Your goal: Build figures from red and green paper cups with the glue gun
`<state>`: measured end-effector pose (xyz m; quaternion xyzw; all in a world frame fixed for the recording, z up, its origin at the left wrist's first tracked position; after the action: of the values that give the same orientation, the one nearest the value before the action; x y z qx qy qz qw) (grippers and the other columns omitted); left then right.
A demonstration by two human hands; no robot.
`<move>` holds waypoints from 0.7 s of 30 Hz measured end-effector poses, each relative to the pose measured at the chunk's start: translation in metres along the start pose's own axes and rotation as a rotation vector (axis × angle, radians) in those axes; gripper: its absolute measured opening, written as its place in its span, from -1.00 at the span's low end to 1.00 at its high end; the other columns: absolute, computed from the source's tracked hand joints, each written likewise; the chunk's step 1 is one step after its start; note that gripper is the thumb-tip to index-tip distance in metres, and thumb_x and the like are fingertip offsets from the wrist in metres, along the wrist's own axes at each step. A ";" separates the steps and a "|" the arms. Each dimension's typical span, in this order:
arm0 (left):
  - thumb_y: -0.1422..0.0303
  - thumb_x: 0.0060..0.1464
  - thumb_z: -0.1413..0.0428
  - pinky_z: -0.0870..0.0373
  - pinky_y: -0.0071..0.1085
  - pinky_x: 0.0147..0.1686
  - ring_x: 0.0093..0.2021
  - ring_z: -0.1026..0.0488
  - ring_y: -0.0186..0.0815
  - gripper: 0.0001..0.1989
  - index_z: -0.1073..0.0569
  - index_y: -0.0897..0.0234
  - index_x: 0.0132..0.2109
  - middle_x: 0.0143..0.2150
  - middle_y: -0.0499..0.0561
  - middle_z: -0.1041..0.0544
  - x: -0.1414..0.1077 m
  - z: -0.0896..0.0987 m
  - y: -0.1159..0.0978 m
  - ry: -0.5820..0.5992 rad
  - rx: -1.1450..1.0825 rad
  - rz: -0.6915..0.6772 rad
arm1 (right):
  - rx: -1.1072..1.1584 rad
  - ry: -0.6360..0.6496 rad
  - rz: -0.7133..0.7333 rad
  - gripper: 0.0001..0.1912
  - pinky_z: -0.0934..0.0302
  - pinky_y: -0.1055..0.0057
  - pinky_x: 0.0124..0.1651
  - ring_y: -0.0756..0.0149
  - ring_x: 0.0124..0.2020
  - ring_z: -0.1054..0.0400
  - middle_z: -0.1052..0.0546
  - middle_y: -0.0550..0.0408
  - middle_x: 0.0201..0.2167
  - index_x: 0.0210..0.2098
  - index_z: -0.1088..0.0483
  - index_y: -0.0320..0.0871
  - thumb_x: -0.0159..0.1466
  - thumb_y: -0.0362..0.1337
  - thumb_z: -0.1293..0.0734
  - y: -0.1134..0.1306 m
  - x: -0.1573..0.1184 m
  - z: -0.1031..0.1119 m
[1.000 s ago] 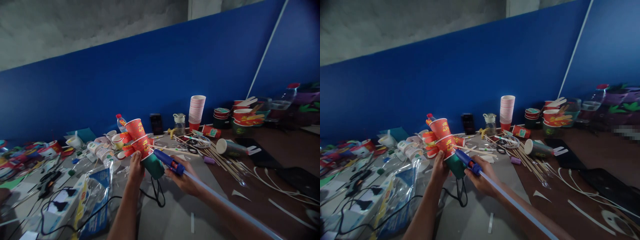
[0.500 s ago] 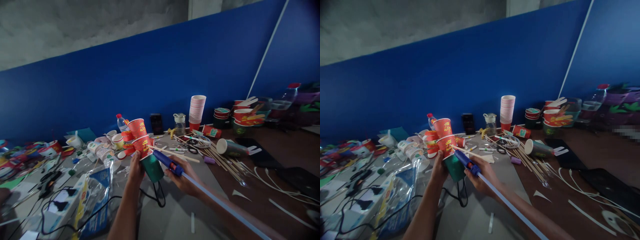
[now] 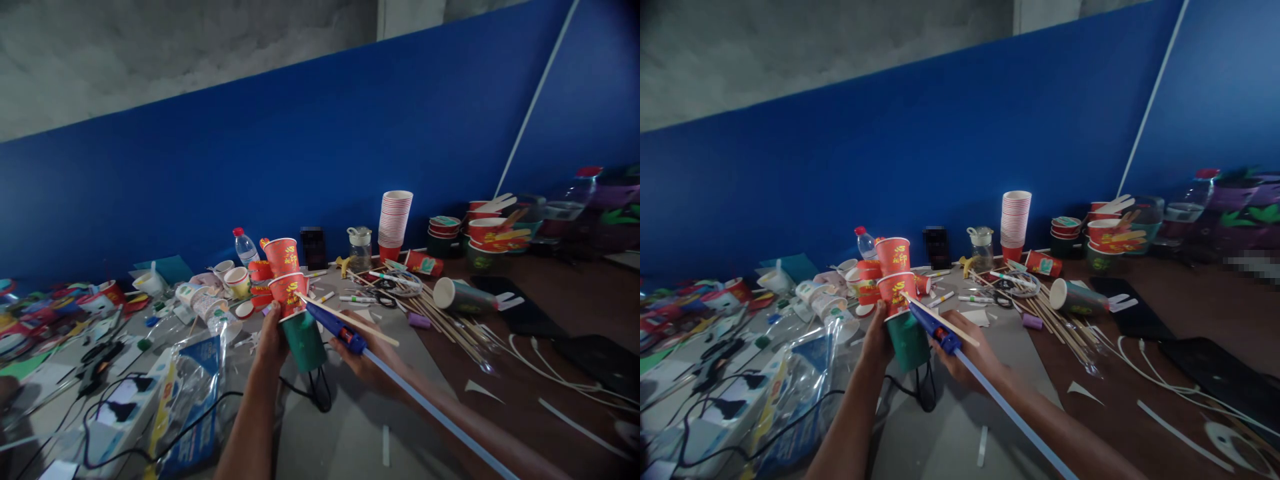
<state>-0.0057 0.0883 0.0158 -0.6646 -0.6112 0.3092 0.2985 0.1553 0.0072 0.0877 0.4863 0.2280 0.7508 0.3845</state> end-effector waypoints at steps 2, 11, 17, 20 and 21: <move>0.08 -0.09 -0.25 -0.48 -0.24 -0.19 -0.36 -0.56 -0.18 -0.55 -0.53 0.38 -0.17 -0.31 0.10 -0.61 0.000 0.000 0.001 0.013 -0.021 0.025 | 0.034 -0.002 -0.005 -0.93 -0.25 0.39 -0.26 0.30 -0.36 -0.35 -0.45 0.07 -0.34 -0.30 -0.34 -0.13 0.22 -0.30 -0.25 0.002 0.001 0.002; 0.07 -0.04 -0.21 -0.50 -0.32 -0.28 -0.38 -0.56 -0.21 -0.58 -0.53 0.37 -0.19 -0.35 0.08 -0.61 -0.008 -0.006 0.008 0.104 -0.051 0.157 | 0.222 0.033 -0.136 -0.87 -0.27 0.40 -0.33 0.30 -0.40 -0.35 -0.49 0.10 -0.40 -0.26 -0.40 -0.12 0.16 -0.29 -0.31 -0.013 -0.001 0.000; 0.04 -0.12 -0.25 -0.47 -0.37 -0.41 -0.47 -0.52 -0.27 -0.54 -0.54 0.36 -0.23 -0.39 0.06 -0.60 -0.013 -0.009 0.012 0.128 -0.038 0.201 | 0.432 0.081 -0.279 -0.83 -0.34 0.38 -0.36 0.32 -0.44 -0.40 -0.54 0.03 -0.37 -0.26 -0.41 -0.15 0.15 -0.24 -0.34 -0.021 -0.005 -0.006; 0.03 -0.17 -0.28 -0.46 -0.38 -0.40 -0.45 -0.52 -0.27 -0.51 -0.55 0.38 -0.22 -0.39 0.06 -0.60 -0.014 -0.009 0.013 0.127 -0.036 0.206 | 0.475 0.080 -0.330 -0.79 -0.37 0.37 -0.34 0.31 -0.42 -0.42 -0.54 0.04 -0.36 -0.24 -0.41 -0.14 0.14 -0.20 -0.36 -0.025 -0.008 -0.008; 0.03 -0.16 -0.27 -0.46 -0.37 -0.39 -0.45 -0.52 -0.26 -0.51 -0.55 0.37 -0.22 -0.38 0.06 -0.60 -0.014 -0.009 0.012 0.127 -0.035 0.202 | 0.488 0.077 -0.338 -0.78 -0.37 0.37 -0.33 0.32 -0.42 -0.42 -0.55 0.04 -0.36 -0.23 -0.41 -0.14 0.14 -0.19 -0.36 -0.026 -0.009 -0.009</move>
<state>0.0083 0.0730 0.0127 -0.7459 -0.5265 0.2845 0.2924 0.1588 0.0165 0.0603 0.4908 0.4939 0.6170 0.3667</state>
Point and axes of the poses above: each hand's wrist, its own x-axis towards the middle knuckle, its own z-axis out of the back of the hand, y = z × x, the point moved 10 cm from there along x, towards the middle knuckle
